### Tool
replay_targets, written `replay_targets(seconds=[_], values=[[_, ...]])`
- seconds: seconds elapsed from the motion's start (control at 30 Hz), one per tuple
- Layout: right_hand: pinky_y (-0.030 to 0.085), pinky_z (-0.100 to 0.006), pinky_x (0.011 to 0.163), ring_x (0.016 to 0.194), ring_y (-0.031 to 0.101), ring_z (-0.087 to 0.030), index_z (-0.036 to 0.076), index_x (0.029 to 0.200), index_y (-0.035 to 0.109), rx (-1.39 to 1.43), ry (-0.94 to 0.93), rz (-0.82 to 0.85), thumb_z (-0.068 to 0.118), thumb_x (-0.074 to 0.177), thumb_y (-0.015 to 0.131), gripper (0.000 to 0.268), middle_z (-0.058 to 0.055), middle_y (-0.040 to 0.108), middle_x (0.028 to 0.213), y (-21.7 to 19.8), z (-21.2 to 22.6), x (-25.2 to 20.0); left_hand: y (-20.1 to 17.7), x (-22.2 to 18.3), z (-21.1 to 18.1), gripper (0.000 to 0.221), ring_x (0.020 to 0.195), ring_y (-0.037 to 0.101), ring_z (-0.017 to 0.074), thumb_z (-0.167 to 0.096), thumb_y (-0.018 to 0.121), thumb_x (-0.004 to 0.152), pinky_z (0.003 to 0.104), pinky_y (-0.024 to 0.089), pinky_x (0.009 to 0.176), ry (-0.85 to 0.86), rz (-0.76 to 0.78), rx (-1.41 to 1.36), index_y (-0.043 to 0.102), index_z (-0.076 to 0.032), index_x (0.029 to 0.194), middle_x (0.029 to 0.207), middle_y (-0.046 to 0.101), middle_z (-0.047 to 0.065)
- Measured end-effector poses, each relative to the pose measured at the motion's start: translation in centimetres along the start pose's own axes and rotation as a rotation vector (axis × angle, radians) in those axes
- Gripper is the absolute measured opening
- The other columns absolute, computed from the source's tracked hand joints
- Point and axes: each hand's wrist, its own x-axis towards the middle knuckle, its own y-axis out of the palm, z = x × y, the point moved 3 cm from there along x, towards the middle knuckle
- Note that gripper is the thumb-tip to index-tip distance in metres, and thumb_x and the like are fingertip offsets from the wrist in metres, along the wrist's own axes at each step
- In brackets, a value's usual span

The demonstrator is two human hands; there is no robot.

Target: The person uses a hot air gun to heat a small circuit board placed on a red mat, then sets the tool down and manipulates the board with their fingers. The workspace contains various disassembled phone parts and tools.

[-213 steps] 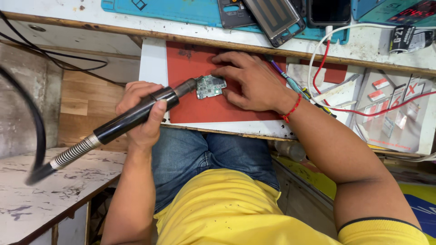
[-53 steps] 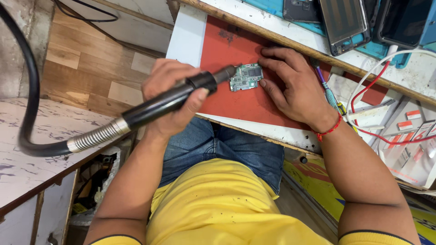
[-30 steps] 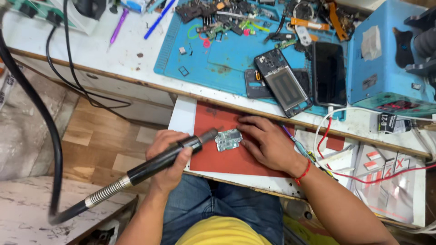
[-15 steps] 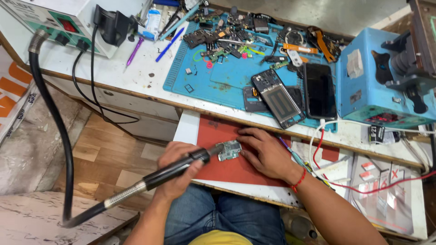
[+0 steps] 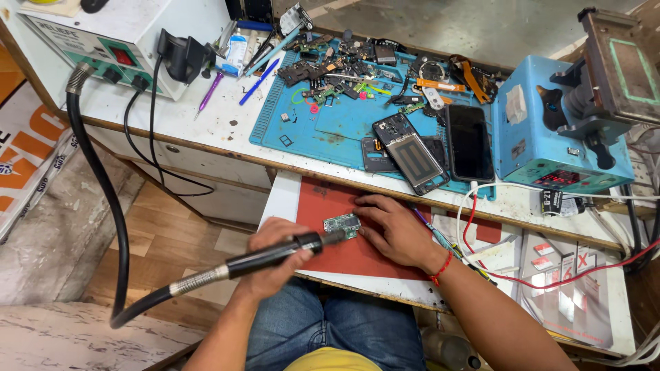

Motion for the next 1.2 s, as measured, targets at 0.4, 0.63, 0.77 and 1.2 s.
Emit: replay_targets(seconds=[0.4, 0.63, 0.77, 1.2], values=[[0.044, -0.045, 0.108, 0.13, 0.055, -0.034, 0.003, 0.125, 0.068, -0.079, -0.073, -0.014, 0.02, 0.09, 0.071, 0.039, -0.014, 0.059, 0.14, 0.8, -0.2, -0.2, 0.2, -0.4, 1.0, 0.034, 0.092, 0.068, 0.0219, -0.034, 0.076, 0.089, 0.037, 0.056, 0.087, -0.066, -0.078, -0.055, 0.072, -0.003, 0.102, 0.097, 0.075, 0.01], [0.044, -0.045, 0.107, 0.13, 0.055, -0.034, 0.005, 0.127, 0.067, -0.061, -0.058, -0.005, 0.021, 0.09, 0.072, 0.041, -0.014, 0.058, 0.142, 0.6, -0.3, -0.2, 0.2, -0.1, 0.8, 0.033, 0.097, 0.07, 0.0218, -0.035, 0.074, 0.092, 0.035, 0.056, 0.091, -0.027, -0.05, -0.093, 0.072, -0.003, 0.103, 0.098, 0.075, 0.01], [0.043, -0.047, 0.106, 0.129, 0.054, -0.035, 0.006, 0.129, 0.066, -0.093, -0.055, -0.006, 0.021, 0.089, 0.072, 0.043, -0.014, 0.056, 0.143, 0.8, 0.0, -0.2, 0.4, -0.1, 0.2, 0.037, 0.093, 0.067, 0.024, -0.035, 0.077, 0.085, 0.035, 0.054, 0.085, 0.048, 0.059, -0.099, 0.073, -0.002, 0.102, 0.095, 0.075, 0.01], [0.043, -0.046, 0.107, 0.13, 0.054, -0.035, 0.009, 0.126, 0.068, -0.075, -0.021, 0.018, 0.021, 0.089, 0.073, 0.039, -0.012, 0.056, 0.144, 0.5, 0.0, -0.1, 0.5, 0.1, 0.3, 0.035, 0.096, 0.069, 0.0244, -0.036, 0.076, 0.087, 0.038, 0.054, 0.091, 0.026, -0.004, -0.036, 0.072, -0.005, 0.101, 0.096, 0.075, 0.009]])
